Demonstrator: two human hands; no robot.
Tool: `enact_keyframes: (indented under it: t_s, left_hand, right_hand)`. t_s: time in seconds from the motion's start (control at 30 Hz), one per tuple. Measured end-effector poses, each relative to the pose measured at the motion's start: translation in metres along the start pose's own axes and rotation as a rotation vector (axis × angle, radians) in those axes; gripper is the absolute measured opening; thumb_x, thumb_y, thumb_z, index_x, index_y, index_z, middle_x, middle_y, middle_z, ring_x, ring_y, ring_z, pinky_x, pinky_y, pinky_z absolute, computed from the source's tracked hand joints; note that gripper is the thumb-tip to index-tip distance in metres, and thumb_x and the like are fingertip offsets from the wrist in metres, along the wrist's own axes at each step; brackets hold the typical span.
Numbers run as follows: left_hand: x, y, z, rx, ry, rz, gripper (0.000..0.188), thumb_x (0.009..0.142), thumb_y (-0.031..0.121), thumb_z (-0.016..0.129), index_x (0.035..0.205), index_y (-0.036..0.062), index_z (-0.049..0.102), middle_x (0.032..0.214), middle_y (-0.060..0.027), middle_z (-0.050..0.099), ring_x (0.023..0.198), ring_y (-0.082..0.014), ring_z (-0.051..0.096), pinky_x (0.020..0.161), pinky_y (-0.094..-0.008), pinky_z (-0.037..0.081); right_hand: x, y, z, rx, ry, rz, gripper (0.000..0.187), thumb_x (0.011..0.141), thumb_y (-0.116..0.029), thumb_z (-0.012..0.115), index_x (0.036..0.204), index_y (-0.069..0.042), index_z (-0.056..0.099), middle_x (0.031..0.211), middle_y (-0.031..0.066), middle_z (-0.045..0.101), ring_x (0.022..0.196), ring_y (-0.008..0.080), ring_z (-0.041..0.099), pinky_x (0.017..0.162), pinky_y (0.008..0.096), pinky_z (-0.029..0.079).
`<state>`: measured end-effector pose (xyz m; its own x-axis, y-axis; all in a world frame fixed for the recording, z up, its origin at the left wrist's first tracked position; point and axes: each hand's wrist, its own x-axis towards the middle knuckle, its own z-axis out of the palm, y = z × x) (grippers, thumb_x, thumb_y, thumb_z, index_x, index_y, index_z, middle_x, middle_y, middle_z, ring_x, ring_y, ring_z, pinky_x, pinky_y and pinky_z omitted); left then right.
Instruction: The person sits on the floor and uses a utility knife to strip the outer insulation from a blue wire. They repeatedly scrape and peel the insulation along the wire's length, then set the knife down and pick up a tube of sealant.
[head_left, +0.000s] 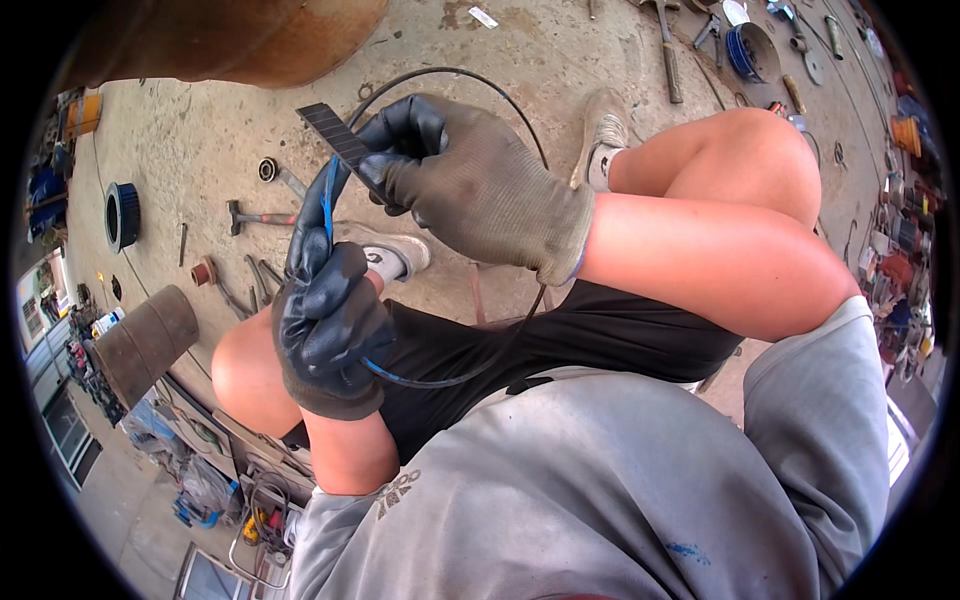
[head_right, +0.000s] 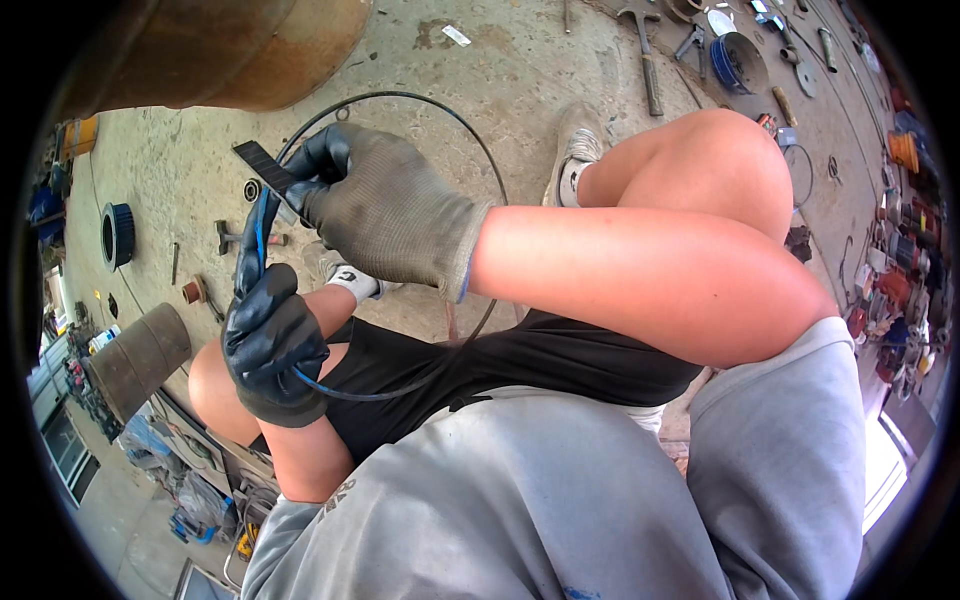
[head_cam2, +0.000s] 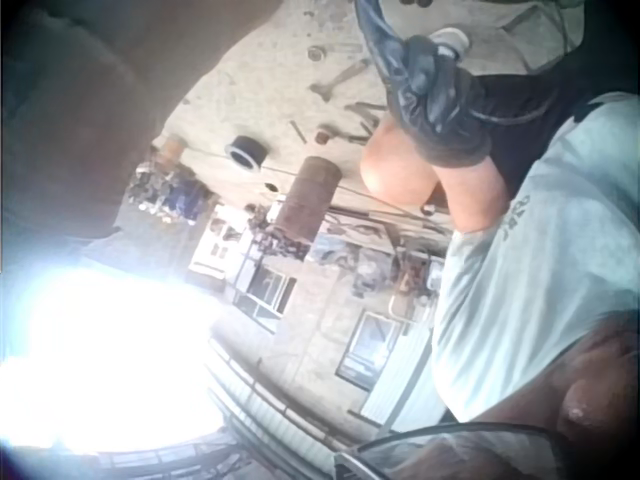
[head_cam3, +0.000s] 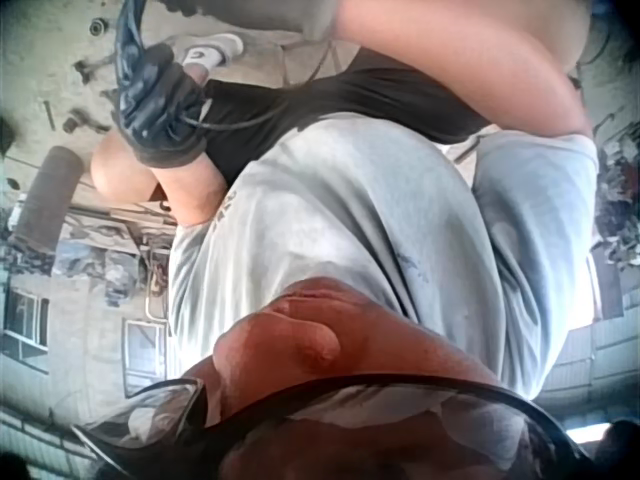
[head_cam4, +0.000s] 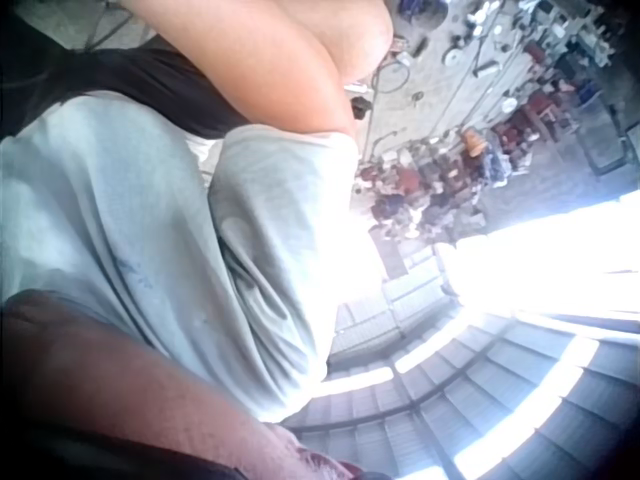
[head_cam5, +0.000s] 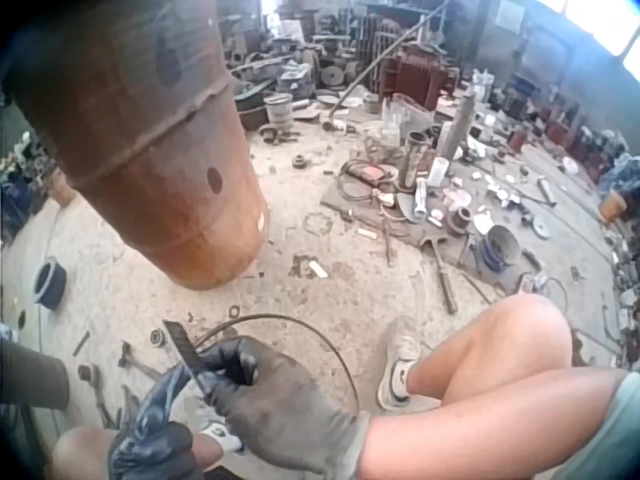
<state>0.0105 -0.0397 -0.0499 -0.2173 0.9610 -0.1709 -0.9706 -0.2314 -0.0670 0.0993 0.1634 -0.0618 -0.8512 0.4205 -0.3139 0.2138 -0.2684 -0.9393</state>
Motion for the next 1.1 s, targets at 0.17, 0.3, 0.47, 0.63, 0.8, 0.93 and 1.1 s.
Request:
enact_keyframes:
  t_s: [0.17,0.3,0.47,0.63,0.8,0.93,1.1]
  left_hand:
    - [-0.007,-0.004,0.007,0.04,0.111,0.059,0.047,0.111,0.006,0.049,0.156,-0.0002,0.044,0.087,-0.0046,0.055,0.054,-0.0108,0.054,0.048,-0.0247,0.046]
    - [-0.007,-0.005,0.006,0.07,0.119,0.077,0.053,0.111,0.005,0.048,0.163,0.0022,0.038,0.085,-0.0039,0.055,0.054,-0.0105,0.053,0.048,-0.024,0.045]
    - [-0.011,-0.003,0.0,0.124,0.142,0.125,0.054,0.112,0.005,0.047,0.164,0.0032,0.036,0.084,-0.0035,0.054,0.053,-0.01,0.053,0.048,-0.0236,0.045]
    - [-0.008,-0.002,0.005,0.135,0.122,0.103,0.058,0.113,0.007,0.045,0.169,0.006,0.029,0.082,-0.0035,0.054,0.052,-0.0101,0.052,0.048,-0.0237,0.044]
    - [-0.004,0.002,0.0,0.148,0.02,0.027,0.058,0.114,0.008,0.045,0.169,0.0059,0.028,0.082,-0.0042,0.056,0.05,-0.01,0.05,0.047,-0.0244,0.043]
    - [-0.008,0.002,0.003,0.159,0.066,0.04,0.056,0.114,0.008,0.045,0.168,0.0047,0.03,0.082,-0.0047,0.057,0.049,-0.0098,0.049,0.045,-0.0248,0.041]
    - [-0.009,0.003,0.0,0.223,0.074,0.076,0.053,0.115,0.009,0.044,0.167,0.0037,0.033,0.08,-0.0051,0.056,0.048,-0.01,0.047,0.043,-0.0247,0.041]
  right_hand:
    - [-0.003,-0.005,-0.001,-0.082,-0.065,-0.007,0.026,0.098,-0.016,0.075,0.117,0.0,0.072,0.097,0.009,0.075,0.087,0.0148,0.068,0.082,0.0324,0.057]
    - [-0.004,-0.002,-0.004,-0.075,-0.108,-0.061,0.026,0.098,-0.016,0.077,0.118,0.001,0.072,0.097,0.0059,0.074,0.088,0.0106,0.065,0.082,0.0303,0.056]
    - [-0.009,-0.012,-0.006,-0.069,-0.171,0.015,0.025,0.097,-0.015,0.076,0.116,0.001,0.073,0.096,0.0057,0.073,0.087,0.0113,0.066,0.081,0.031,0.056]
    - [-0.005,-0.013,-0.008,-0.111,-0.133,-0.073,0.025,0.091,-0.018,0.08,0.11,-0.002,0.076,0.092,0.0122,0.077,0.082,0.0199,0.074,0.078,0.0354,0.06]
    - [0.007,-0.016,-0.012,-0.079,-0.022,-0.058,0.024,0.092,-0.018,0.079,0.11,-0.001,0.076,0.092,0.0115,0.077,0.08,0.018,0.073,0.077,0.0338,0.06]
    - [0.005,-0.019,-0.012,-0.022,-0.062,-0.025,0.027,0.092,-0.019,0.08,0.112,-0.001,0.077,0.09,0.0098,0.077,0.078,0.0149,0.072,0.075,0.0324,0.059]
    - [0.003,-0.02,-0.011,-0.081,-0.137,-0.015,0.026,0.092,-0.018,0.079,0.111,-0.001,0.077,0.088,0.0099,0.077,0.076,0.015,0.072,0.074,0.0331,0.06]
